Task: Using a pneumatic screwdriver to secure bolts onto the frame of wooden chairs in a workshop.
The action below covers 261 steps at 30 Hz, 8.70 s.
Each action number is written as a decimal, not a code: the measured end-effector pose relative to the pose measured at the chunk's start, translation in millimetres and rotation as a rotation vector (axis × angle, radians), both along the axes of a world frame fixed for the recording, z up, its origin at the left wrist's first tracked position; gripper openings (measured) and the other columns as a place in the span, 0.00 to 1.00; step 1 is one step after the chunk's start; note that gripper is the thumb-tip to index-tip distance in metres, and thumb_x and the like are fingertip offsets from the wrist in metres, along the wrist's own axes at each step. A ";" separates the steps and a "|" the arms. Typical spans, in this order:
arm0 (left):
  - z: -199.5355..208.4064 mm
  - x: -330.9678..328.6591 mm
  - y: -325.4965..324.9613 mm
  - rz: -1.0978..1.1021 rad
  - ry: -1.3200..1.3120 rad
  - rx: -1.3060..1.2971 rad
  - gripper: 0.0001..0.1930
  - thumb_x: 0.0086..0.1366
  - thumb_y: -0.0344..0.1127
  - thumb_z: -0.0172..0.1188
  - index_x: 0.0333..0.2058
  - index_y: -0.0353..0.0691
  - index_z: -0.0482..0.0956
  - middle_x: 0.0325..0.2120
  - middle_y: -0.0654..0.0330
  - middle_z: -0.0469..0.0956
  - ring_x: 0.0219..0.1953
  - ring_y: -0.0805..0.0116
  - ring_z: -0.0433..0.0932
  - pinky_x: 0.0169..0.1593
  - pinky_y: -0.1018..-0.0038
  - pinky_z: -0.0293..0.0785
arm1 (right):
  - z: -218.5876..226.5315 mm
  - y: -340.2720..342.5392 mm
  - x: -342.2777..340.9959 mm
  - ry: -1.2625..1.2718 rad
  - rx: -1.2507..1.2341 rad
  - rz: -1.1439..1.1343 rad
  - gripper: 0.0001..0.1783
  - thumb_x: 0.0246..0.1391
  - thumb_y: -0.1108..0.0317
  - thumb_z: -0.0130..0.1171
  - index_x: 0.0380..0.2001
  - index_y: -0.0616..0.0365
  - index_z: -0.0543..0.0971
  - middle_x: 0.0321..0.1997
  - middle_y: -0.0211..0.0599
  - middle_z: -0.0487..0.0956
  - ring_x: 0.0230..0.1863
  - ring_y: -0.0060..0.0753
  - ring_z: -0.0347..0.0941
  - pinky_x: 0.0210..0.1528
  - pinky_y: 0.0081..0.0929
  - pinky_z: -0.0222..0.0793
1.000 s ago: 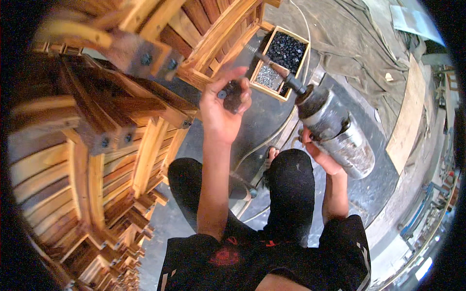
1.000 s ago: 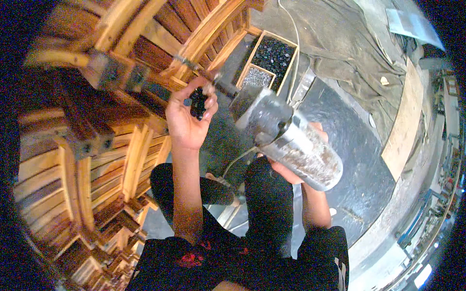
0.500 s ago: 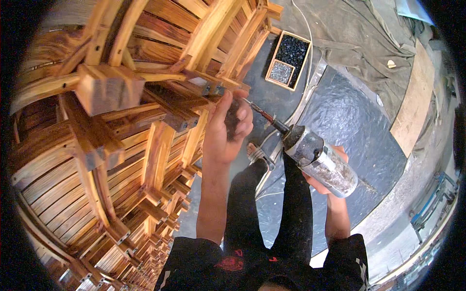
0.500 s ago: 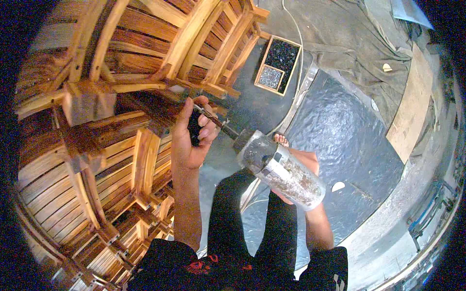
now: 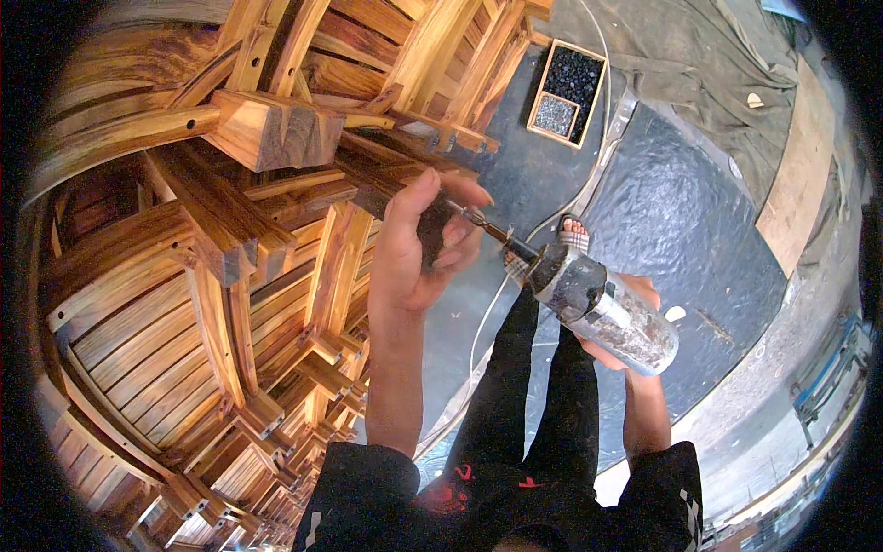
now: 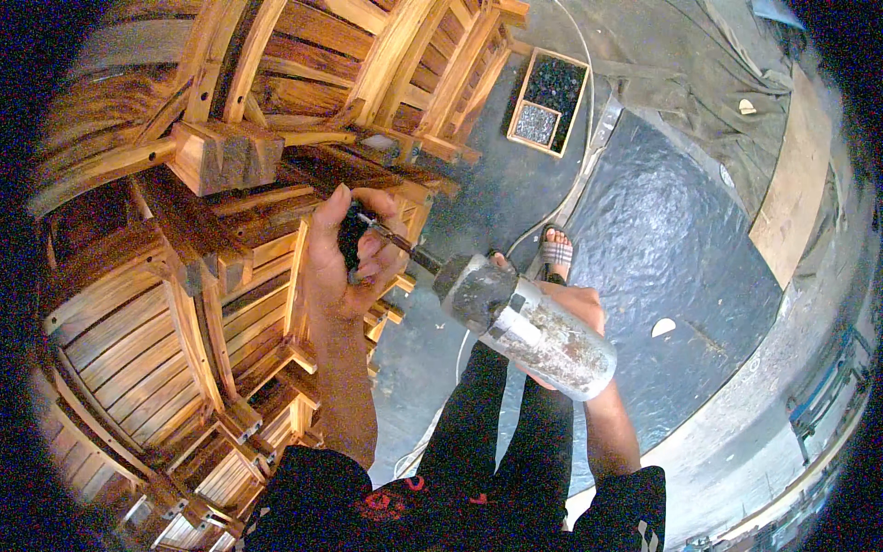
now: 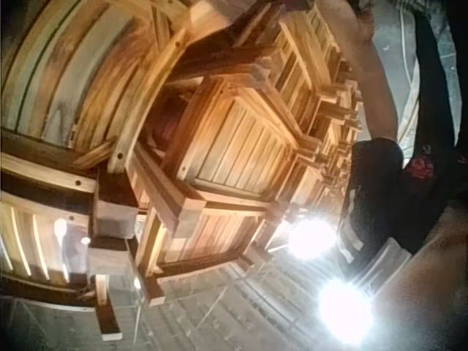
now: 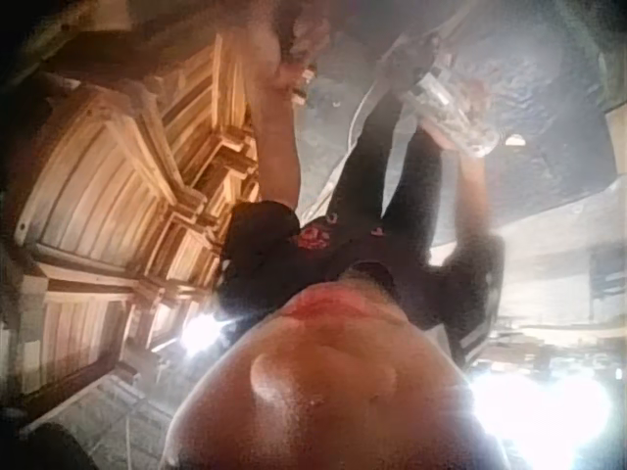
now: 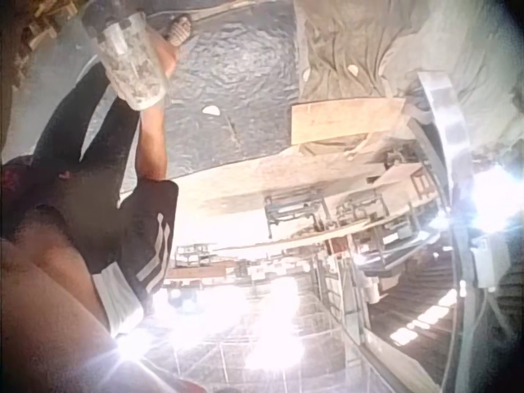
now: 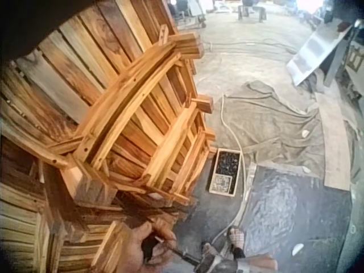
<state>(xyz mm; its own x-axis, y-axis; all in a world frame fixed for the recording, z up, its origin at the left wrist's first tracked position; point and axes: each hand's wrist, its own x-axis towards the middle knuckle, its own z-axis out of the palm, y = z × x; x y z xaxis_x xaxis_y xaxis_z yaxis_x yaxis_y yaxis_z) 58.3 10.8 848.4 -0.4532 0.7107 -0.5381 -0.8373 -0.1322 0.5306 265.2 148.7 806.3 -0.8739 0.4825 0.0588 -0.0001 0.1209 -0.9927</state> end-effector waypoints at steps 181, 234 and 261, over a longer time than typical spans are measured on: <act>59.8 -31.1 -23.2 0.359 0.577 -0.367 0.15 0.68 0.42 0.52 0.32 0.33 0.74 0.13 0.68 0.63 0.13 0.83 0.55 0.16 0.84 0.46 | -0.2 -52.5 -73.7 0.223 -0.024 0.079 0.19 0.37 0.65 0.68 0.37 0.58 0.79 0.29 0.33 0.80 0.28 0.29 0.76 0.33 0.24 0.71; 11.5 -24.5 -41.0 0.269 0.101 -0.269 0.16 0.63 0.48 0.56 0.38 0.41 0.73 0.20 0.70 0.65 0.19 0.83 0.60 0.17 0.86 0.51 | -24.0 -54.1 -29.0 -0.113 -0.018 0.103 0.14 0.27 0.69 0.64 0.24 0.58 0.74 0.20 0.37 0.72 0.20 0.42 0.68 0.25 0.30 0.64; 55.1 -33.6 -11.2 0.290 0.495 -0.263 0.23 0.68 0.47 0.49 0.50 0.32 0.69 0.16 0.72 0.60 0.15 0.81 0.57 0.17 0.84 0.52 | -7.8 -44.0 -96.7 0.345 -0.104 0.019 0.12 0.38 0.68 0.61 0.26 0.65 0.74 0.22 0.42 0.71 0.22 0.44 0.71 0.25 0.32 0.67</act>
<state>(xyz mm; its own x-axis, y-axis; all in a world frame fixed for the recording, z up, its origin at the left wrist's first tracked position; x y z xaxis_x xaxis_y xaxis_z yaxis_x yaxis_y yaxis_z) 24.7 -0.4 903.5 -0.8475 0.3941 -0.3556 -0.4343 -0.1296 0.8914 168.5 104.7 798.5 -0.8199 0.4856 0.3032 -0.3381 0.0165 -0.9410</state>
